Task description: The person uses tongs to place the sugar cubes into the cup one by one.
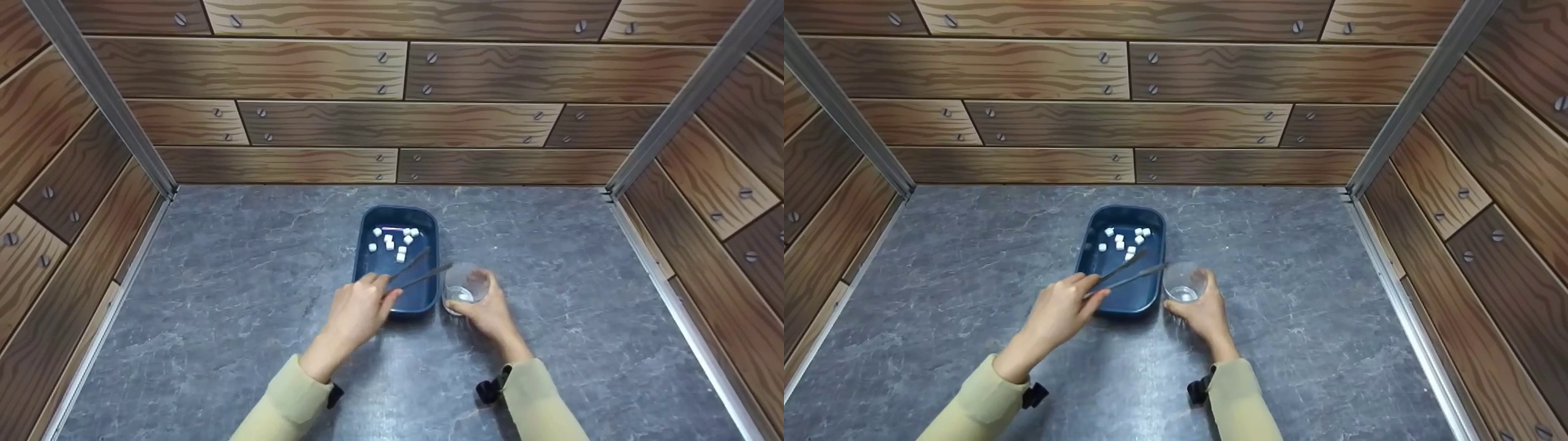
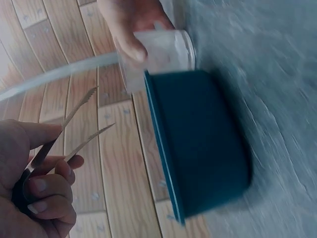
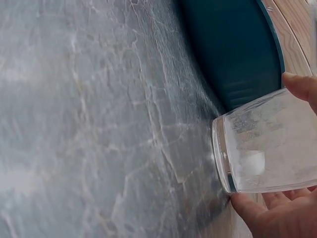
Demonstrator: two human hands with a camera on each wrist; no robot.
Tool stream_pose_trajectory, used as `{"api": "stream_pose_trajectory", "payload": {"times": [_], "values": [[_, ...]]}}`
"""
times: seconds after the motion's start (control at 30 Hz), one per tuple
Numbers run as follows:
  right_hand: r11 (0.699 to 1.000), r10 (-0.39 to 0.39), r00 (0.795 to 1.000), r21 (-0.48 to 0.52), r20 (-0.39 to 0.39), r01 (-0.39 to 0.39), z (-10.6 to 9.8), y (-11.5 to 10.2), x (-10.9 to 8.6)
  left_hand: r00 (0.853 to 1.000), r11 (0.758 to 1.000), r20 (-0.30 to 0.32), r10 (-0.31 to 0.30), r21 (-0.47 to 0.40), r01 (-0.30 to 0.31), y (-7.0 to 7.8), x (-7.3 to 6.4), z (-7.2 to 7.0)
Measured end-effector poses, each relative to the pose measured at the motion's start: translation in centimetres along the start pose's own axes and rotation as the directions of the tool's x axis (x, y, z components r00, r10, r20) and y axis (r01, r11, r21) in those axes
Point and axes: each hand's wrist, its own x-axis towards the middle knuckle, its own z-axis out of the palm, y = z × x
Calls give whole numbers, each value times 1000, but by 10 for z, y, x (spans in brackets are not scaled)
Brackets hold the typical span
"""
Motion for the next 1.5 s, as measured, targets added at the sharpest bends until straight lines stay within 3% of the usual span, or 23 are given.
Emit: {"api": "stream_pose_trajectory", "payload": {"times": [0.2,0.47,0.9,1.13,1.5], "values": [[1000,-3,1000,-5,-4,3,2,4,0,996,995,-18,-89,30,90,-21,-9,1],[1000,-4,1000,-30,-9,4,3,5,-1,987,984,-25,-156,86,157,-35,-15,6],[1000,-11,1000,-20,-12,11,5,4,0,978,966,-27,-209,148,210,-45,-14,16],[1000,-1,1000,-4,-2,1,3,2,0,972,960,3,-235,159,232,-46,-11,19],[999,-12,1000,-33,-28,11,1,0,1,972,959,-2,-235,161,232,-45,-6,23]]}}
